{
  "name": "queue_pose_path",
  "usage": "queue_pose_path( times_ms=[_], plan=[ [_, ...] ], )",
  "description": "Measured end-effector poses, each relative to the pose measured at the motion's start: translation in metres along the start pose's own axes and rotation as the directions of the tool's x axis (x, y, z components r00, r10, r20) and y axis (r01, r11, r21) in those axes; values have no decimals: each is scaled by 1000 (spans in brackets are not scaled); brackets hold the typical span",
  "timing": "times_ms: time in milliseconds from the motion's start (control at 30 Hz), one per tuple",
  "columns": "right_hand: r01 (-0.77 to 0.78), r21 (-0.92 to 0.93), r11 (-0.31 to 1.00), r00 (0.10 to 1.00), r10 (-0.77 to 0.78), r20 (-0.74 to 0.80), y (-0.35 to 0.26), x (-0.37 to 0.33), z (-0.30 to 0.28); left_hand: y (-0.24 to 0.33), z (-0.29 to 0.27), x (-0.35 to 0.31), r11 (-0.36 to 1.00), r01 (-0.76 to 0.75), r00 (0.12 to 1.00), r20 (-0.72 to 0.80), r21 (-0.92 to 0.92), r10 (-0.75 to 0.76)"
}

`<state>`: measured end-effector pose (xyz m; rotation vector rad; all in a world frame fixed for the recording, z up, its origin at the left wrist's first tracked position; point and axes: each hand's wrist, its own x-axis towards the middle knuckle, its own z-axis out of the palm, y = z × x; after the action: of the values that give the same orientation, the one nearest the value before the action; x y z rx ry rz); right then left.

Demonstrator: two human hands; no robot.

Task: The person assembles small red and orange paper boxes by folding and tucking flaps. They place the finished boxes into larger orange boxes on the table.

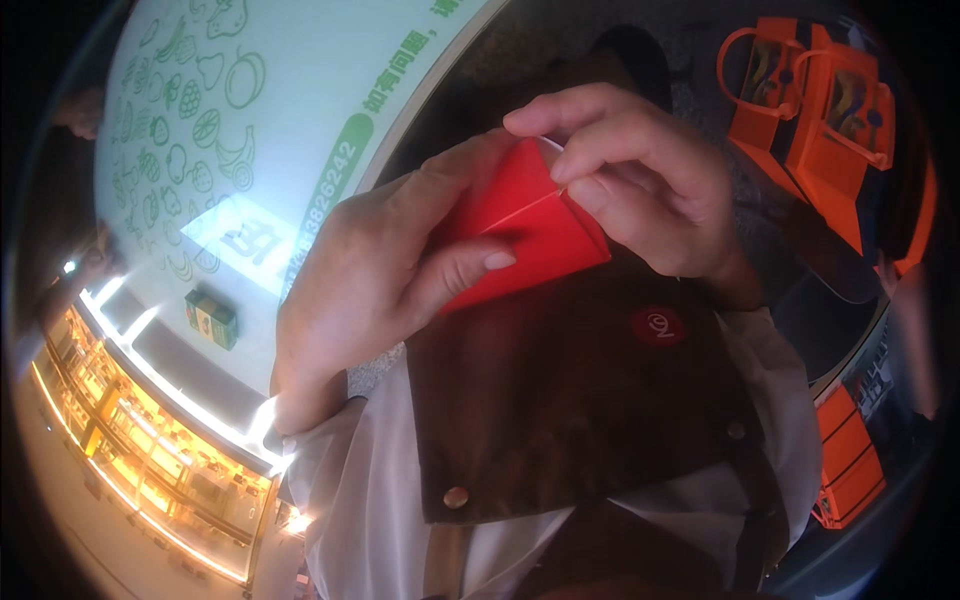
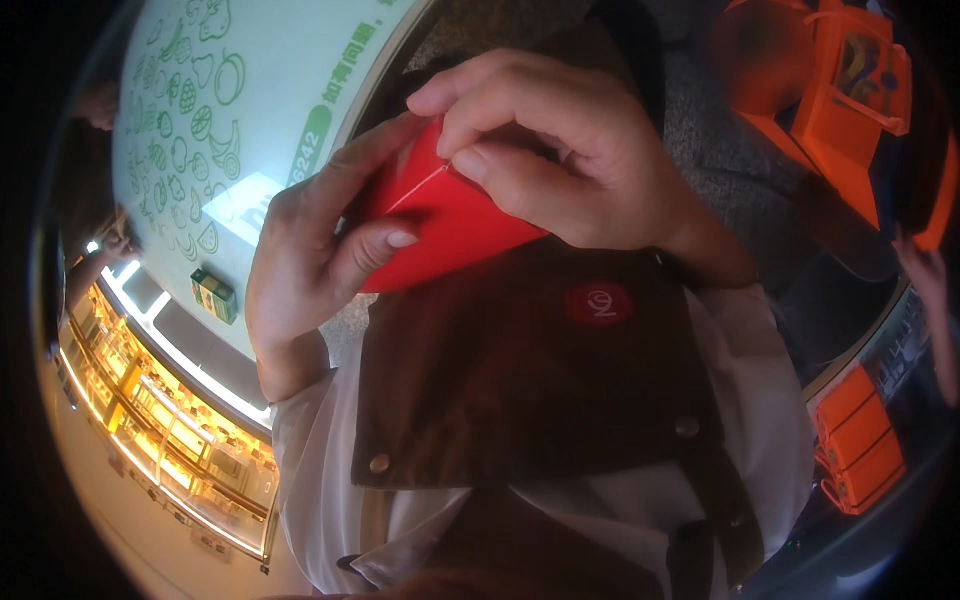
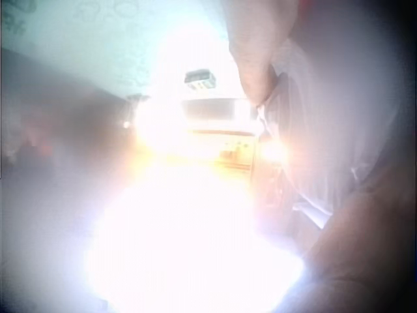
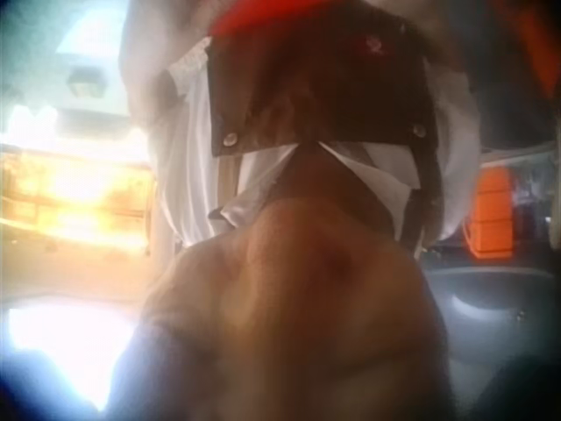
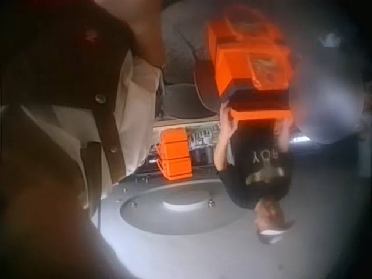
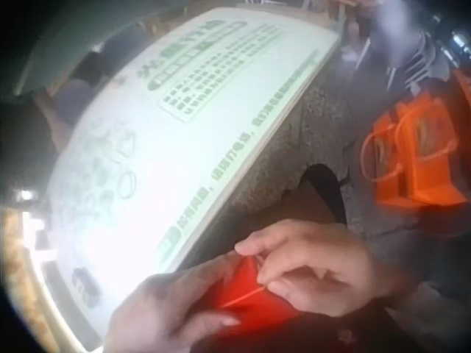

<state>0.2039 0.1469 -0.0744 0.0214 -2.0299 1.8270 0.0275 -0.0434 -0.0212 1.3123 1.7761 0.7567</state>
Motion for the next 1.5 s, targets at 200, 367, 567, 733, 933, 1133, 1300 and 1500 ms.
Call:
queue_pose_path(
  times_ms=[200,367,567,733,933,1133,1300,1500],
  plan=[
    [-94,48,994,989,87,121,2,-1,-4,-6,-1,5,998,19,1000,14,-59,-18],
    [-107,32,994,991,104,79,3,0,-4,-7,-3,8,994,44,998,38,-99,-40],
    [-109,-37,993,993,110,44,3,2,-3,-10,-4,12,997,46,997,71,-60,-41],
    [-118,-93,989,977,133,166,2,2,-10,-11,-3,12,995,86,992,92,-44,-81],
    [-110,-87,990,992,115,47,3,3,-5,-12,-4,14,997,62,993,100,-35,-59],
    [-105,-98,990,990,113,81,5,4,-8,-12,-3,16,998,66,992,108,-24,-63],
    [-165,28,986,986,165,2,7,-4,-3,-10,-2,15,995,77,991,115,-61,-70],
    [-134,-22,991,991,134,-12,6,-5,-4,-11,-3,14,995,75,991,115,-67,-67]
  ],
)
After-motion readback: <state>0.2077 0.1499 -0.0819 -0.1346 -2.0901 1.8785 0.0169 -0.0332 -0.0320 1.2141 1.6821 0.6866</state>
